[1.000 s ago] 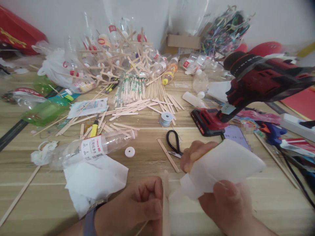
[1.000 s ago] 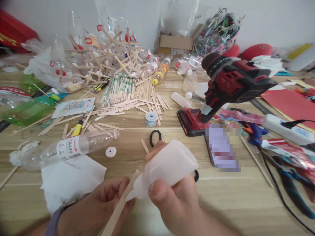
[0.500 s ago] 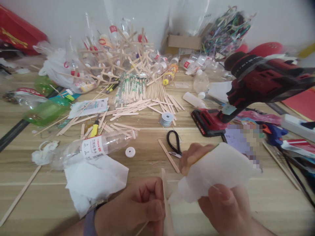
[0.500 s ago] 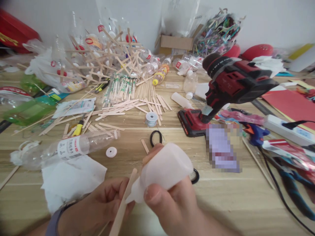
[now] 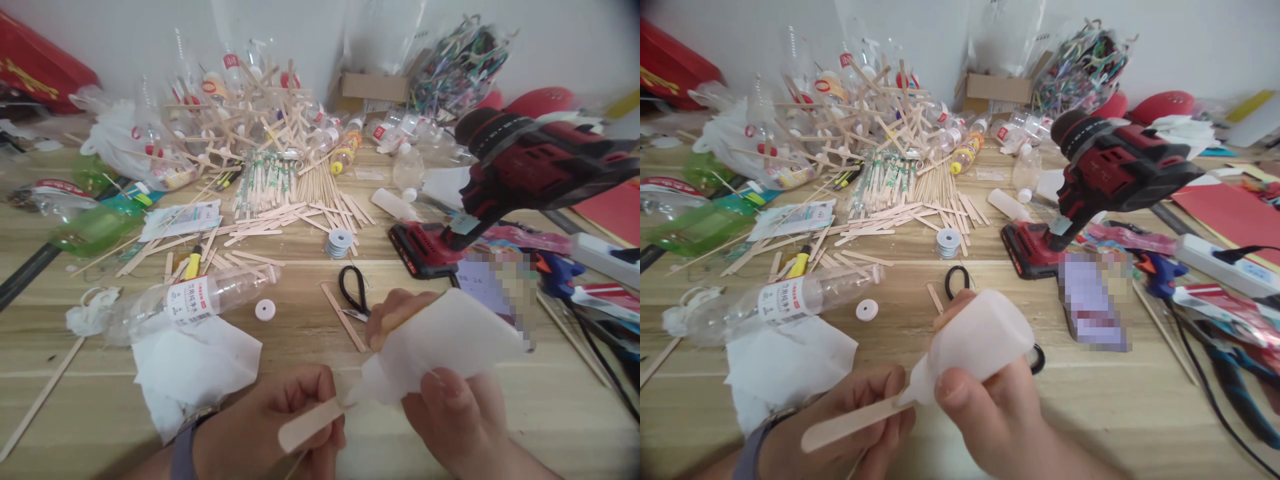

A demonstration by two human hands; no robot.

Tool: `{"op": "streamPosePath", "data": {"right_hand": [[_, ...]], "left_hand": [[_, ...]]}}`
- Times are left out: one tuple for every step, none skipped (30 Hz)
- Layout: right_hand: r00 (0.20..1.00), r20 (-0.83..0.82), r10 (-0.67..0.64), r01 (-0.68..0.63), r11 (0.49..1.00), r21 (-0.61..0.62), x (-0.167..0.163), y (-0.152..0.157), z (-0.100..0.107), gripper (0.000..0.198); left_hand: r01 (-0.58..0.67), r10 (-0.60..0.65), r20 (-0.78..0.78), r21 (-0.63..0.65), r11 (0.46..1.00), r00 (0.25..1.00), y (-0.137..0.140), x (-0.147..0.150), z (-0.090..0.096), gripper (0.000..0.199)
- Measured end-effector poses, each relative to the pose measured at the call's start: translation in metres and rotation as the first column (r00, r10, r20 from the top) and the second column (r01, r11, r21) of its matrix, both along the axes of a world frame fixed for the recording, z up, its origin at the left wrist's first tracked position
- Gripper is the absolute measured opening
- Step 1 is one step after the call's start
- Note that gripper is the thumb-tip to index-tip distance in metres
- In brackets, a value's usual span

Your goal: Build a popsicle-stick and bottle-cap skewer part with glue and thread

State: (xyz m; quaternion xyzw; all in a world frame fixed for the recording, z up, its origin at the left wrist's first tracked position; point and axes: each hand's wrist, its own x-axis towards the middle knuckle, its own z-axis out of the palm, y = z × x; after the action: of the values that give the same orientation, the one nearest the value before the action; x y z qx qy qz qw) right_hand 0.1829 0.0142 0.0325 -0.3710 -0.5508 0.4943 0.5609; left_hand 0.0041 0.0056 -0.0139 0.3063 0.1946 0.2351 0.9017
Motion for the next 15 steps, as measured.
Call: {"op": "streamPosePath", "data": {"right_hand": [[1.0, -0.01, 0.006, -0.006, 1.0, -0.012, 0.0, 0.0, -0.002, 0.026], [1.0, -0.02, 0.012, -0.012, 1.0, -0.026, -0.001, 0.001, -0.003, 0.027], [0.999, -0.035, 0.006, -0.008, 0.999, -0.045, -0.002, 0.002, -0.004, 0.028], [0.998, -0.057, -0.007, 0.003, 0.997, -0.074, -0.003, 0.005, -0.004, 0.03], [0.995, -0.09, -0.032, 0.023, 0.994, -0.105, -0.003, 0.008, -0.004, 0.034], [0.99, -0.127, -0.066, 0.048, 0.989, -0.143, -0.003, 0.013, -0.002, 0.038], [0.982, -0.165, -0.094, 0.062, 0.98, -0.19, -0.002, 0.018, 0.0, 0.042], [0.973, -0.198, -0.116, 0.065, 0.967, -0.246, -0.001, 0.025, 0.002, 0.046], [0.971, -0.207, -0.119, 0.045, 0.942, -0.332, 0.002, 0.032, 0.004, 0.047], [0.974, -0.194, -0.119, 0.029, 0.91, -0.413, 0.005, 0.039, 0.006, 0.048], [0.981, -0.161, -0.105, 0.013, 0.871, -0.491, 0.009, 0.046, 0.007, 0.046], [0.993, -0.105, -0.055, -0.016, 0.816, -0.578, 0.013, 0.052, 0.008, 0.044], [0.998, -0.056, -0.003, -0.034, 0.76, -0.649, 0.016, 0.059, 0.009, 0.041], [0.999, -0.031, 0.014, -0.031, 0.735, -0.677, 0.019, 0.065, 0.01, 0.038], [0.999, -0.031, 0.017, -0.034, 0.72, -0.693, 0.021, 0.07, 0.011, 0.036]], "left_hand": [[0.007, -0.007, 0.009, -0.002, 1.0, 1.0, -0.001, 0.0, 0.0, 0.042], [0.012, -0.011, 0.017, -0.006, 1.0, 1.0, -0.001, -0.001, -0.001, 0.042], [0.011, -0.011, 0.027, -0.004, 1.0, 1.0, -0.001, -0.001, -0.002, 0.041], [0.0, 0.0, 0.035, 0.002, 1.0, 0.999, -0.001, -0.001, -0.002, 0.04], [-0.017, 0.017, 0.034, 0.007, 1.0, 0.999, -0.001, -0.001, -0.003, 0.04], [-0.038, 0.037, 0.036, 0.019, 0.999, 0.999, 0.0, -0.001, -0.003, 0.04], [-0.061, 0.06, 0.041, 0.031, 0.998, 0.997, 0.001, -0.001, -0.003, 0.04], [-0.078, 0.077, 0.043, 0.042, 0.996, 0.996, 0.002, -0.001, -0.004, 0.04], [-0.087, 0.084, 0.053, 0.053, 0.995, 0.995, 0.003, -0.001, -0.004, 0.04], [-0.084, 0.081, 0.059, 0.065, 0.994, 0.995, 0.004, 0.0, -0.004, 0.04], [-0.08, 0.075, 0.069, 0.077, 0.994, 0.995, 0.005, 0.0, -0.005, 0.04], [-0.079, 0.071, 0.086, 0.086, 0.993, 0.994, 0.005, 0.0, -0.006, 0.039], [-0.077, 0.068, 0.097, 0.091, 0.993, 0.993, 0.006, 0.0, -0.007, 0.038], [-0.091, 0.079, 0.118, 0.1, 0.991, 0.99, 0.007, 0.0, -0.007, 0.037], [-0.099, 0.084, 0.127, 0.11, 0.989, 0.988, 0.008, 0.0, -0.008, 0.035]]}}
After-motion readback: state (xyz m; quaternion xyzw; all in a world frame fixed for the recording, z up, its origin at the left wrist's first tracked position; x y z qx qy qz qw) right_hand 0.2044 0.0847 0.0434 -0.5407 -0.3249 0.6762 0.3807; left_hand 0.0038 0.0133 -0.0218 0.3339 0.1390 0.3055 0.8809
